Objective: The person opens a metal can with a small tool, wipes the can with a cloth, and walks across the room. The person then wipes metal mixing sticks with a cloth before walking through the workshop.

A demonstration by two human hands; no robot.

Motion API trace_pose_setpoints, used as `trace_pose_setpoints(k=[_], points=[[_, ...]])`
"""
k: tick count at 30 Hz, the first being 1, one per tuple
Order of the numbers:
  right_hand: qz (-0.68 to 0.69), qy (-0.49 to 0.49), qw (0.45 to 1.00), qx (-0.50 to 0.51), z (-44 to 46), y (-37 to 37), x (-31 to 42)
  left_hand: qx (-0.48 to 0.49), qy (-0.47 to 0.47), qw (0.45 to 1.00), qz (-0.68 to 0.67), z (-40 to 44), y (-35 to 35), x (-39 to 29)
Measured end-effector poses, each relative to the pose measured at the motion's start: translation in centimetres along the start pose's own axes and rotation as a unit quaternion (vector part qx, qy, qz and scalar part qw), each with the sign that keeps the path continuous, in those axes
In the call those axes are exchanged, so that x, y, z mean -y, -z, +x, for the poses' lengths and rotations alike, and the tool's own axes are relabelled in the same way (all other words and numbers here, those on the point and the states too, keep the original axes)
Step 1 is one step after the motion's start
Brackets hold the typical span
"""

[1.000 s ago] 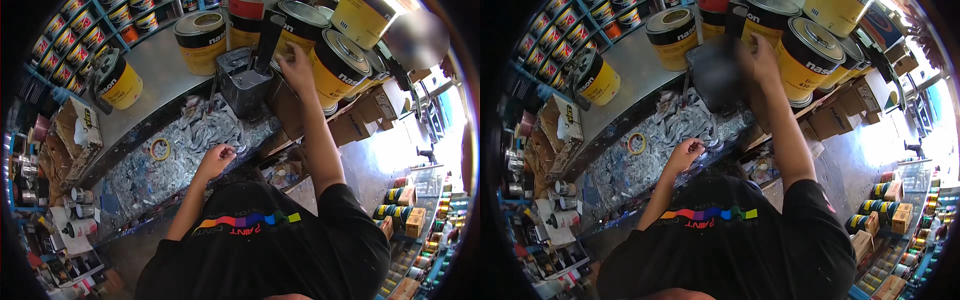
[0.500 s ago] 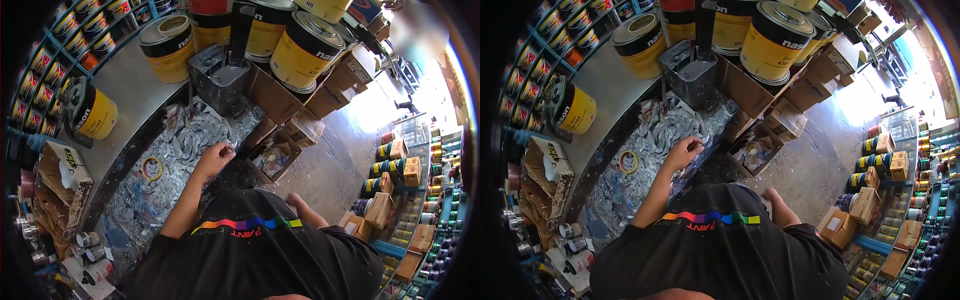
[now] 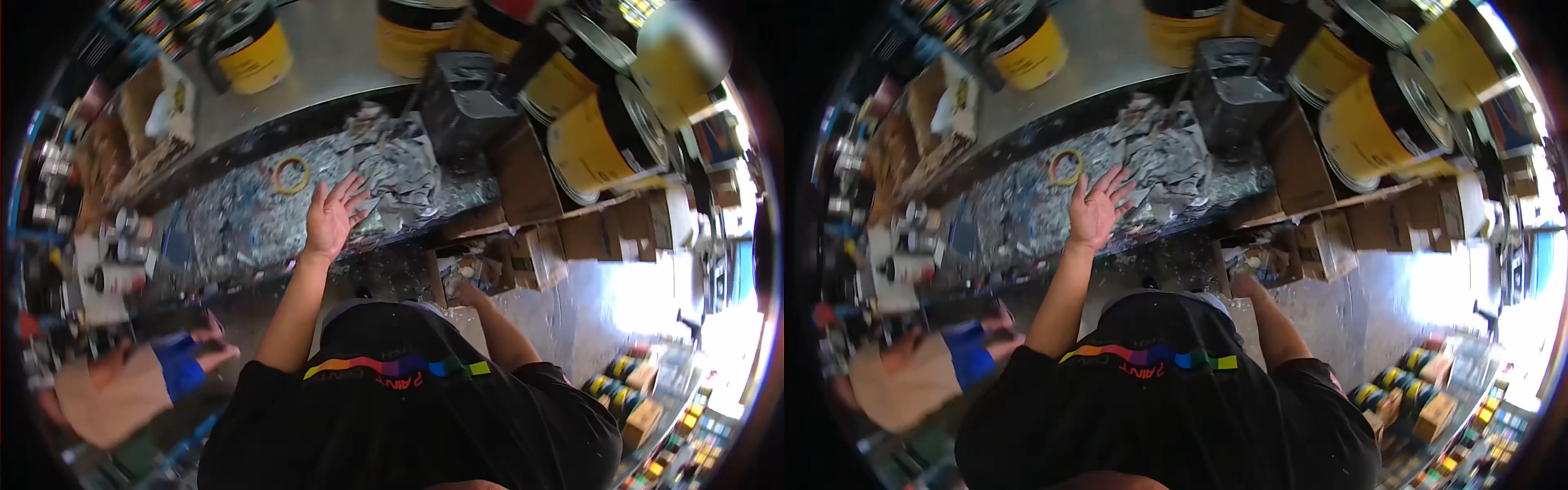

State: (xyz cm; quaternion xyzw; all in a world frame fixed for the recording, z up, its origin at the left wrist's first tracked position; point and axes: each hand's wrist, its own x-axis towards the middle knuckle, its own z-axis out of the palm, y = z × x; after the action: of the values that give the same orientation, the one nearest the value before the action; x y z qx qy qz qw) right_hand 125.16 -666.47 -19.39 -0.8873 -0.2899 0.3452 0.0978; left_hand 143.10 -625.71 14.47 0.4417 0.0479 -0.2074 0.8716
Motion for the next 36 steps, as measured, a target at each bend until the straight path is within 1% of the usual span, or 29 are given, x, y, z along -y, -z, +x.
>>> trace_pose_setpoints(k=[1, 2, 3, 5, 7, 8, 9, 11, 12, 14, 16, 17, 19, 20, 21, 23, 25, 26, 27, 28, 29, 30, 31, 32, 33, 34, 35, 36], points=[[0.073, -0.017, 0.997, -0.036, 2.2, 3.6, -0.9, -0.031, -0.017, 0.999, -0.001, -1.9, -0.1, -0.2], [0.171, -0.038, 0.983, 0.054, 4.1, 8.9, 0.6, -0.056, -0.032, 0.998, -0.006, -3.4, 0.8, 0.5], [0.267, -0.063, 0.951, 0.144, 5.3, 14.4, 3.0, -0.080, -0.045, 0.996, -0.008, -4.9, 1.8, 1.2], [0.282, -0.007, 0.942, 0.182, 8.0, 17.9, 5.1, -0.139, -0.062, 0.988, -0.019, -8.3, 2.8, 2.9], [0.193, 0.089, 0.964, 0.158, 11.8, 17.1, 6.6, -0.190, -0.067, 0.978, -0.045, -11.9, 3.4, 4.7], [0.146, 0.134, 0.970, 0.140, 12.2, 17.8, 8.7, -0.236, -0.050, 0.970, -0.028, -13.7, 2.7, 5.1], [0.118, 0.109, 0.975, 0.151, 12.3, 18.6, 10.7, -0.236, -0.054, 0.970, -0.018, -15.5, 3.0, 5.9], [0.042, 0.116, 0.981, 0.148, 14.0, 17.9, 15.6, -0.235, -0.062, 0.970, -0.002, -19.3, 5.1, 8.1], [-0.007, 0.146, 0.980, 0.133, 16.2, 15.4, 16.7, -0.270, -0.057, 0.961, 0.006, -20.5, 5.9, 9.3], [0.065, 0.145, 0.982, 0.103, 15.4, 15.1, 21.0, -0.342, -0.048, 0.938, 0.021, -22.4, 7.0, 11.4], [0.077, 0.200, 0.969, 0.121, 16.2, 12.8, 24.2, -0.379, -0.037, 0.924, -0.019, -23.4, 6.4, 12.2], [0.066, 0.194, 0.971, 0.123, 15.3, 12.5, 25.2, -0.396, -0.034, 0.917, -0.037, -23.5, 6.1, 12.3], [0.048, 0.180, 0.974, 0.128, 13.4, 11.5, 27.5, -0.374, -0.039, 0.926, -0.031, -23.5, 5.6, 11.7], [0.028, 0.207, 0.972, 0.108, 13.3, 9.7, 27.3, -0.366, -0.040, 0.929, -0.028, -24.0, 5.6, 11.2], [0.008, 0.232, 0.969, 0.087, 13.8, 7.3, 25.8, -0.348, -0.050, 0.936, 0.009, -24.8, 5.9, 10.6], [-0.059, 0.200, 0.969, 0.134, 14.9, 3.9, 22.5, -0.305, -0.068, 0.946, 0.083, -26.2, 6.3, 9.5], [-0.094, 0.133, 0.972, 0.172, 14.0, 5.4, 21.2, -0.305, -0.080, 0.935, 0.163, -29.2, 6.4, 8.4], [0.019, 0.072, 0.987, 0.144, 12.1, 8.4, 21.9, -0.305, -0.088, 0.926, 0.204, -30.7, 6.9, 8.0], [0.132, 0.010, 0.985, 0.113, 9.2, 12.9, 23.5, -0.335, -0.084, 0.919, 0.190, -32.2, 8.0, 8.3], [0.109, 0.051, 0.993, 0.013, 8.9, 15.6, 23.6, -0.365, -0.077, 0.911, 0.175, -33.7, 9.4, 9.3], [0.085, 0.090, 0.989, -0.086, 8.7, 18.5, 23.3, -0.394, -0.068, 0.903, 0.160, -35.0, 11.0, 10.4], [0.100, 0.068, 0.977, -0.178, 7.2, 23.0, 23.6, -0.405, -0.046, 0.902, 0.140, -36.0, 13.0, 11.9], [0.068, -0.010, 0.947, -0.313, 7.6, 26.1, 22.3, -0.418, -0.021, 0.900, 0.122, -36.9, 15.2, 13.4], [0.081, 0.054, 0.906, -0.412, 4.3, 32.1, 21.4, -0.430, 0.005, 0.896, 0.107, -37.5, 16.5, 14.3], [0.084, 0.052, 0.846, -0.524, -1.3, 38.0, 23.3, -0.427, 0.020, 0.897, 0.110, -37.5, 16.7, 14.6], [0.096, 0.064, 0.794, -0.597, -2.2, 42.1, 19.7, -0.423, 0.034, 0.898, 0.115, -37.0, 16.7, 14.7], [0.116, 0.060, 0.716, -0.685, -4.3, 46.0, 18.7, -0.420, 0.048, 0.899, 0.119, -36.4, 16.6, 14.6], [0.100, 0.000, 0.673, -0.733, -6.4, 49.4, 17.4, -0.406, 0.047, 0.903, 0.135, -35.5, 16.4, 14.6]])
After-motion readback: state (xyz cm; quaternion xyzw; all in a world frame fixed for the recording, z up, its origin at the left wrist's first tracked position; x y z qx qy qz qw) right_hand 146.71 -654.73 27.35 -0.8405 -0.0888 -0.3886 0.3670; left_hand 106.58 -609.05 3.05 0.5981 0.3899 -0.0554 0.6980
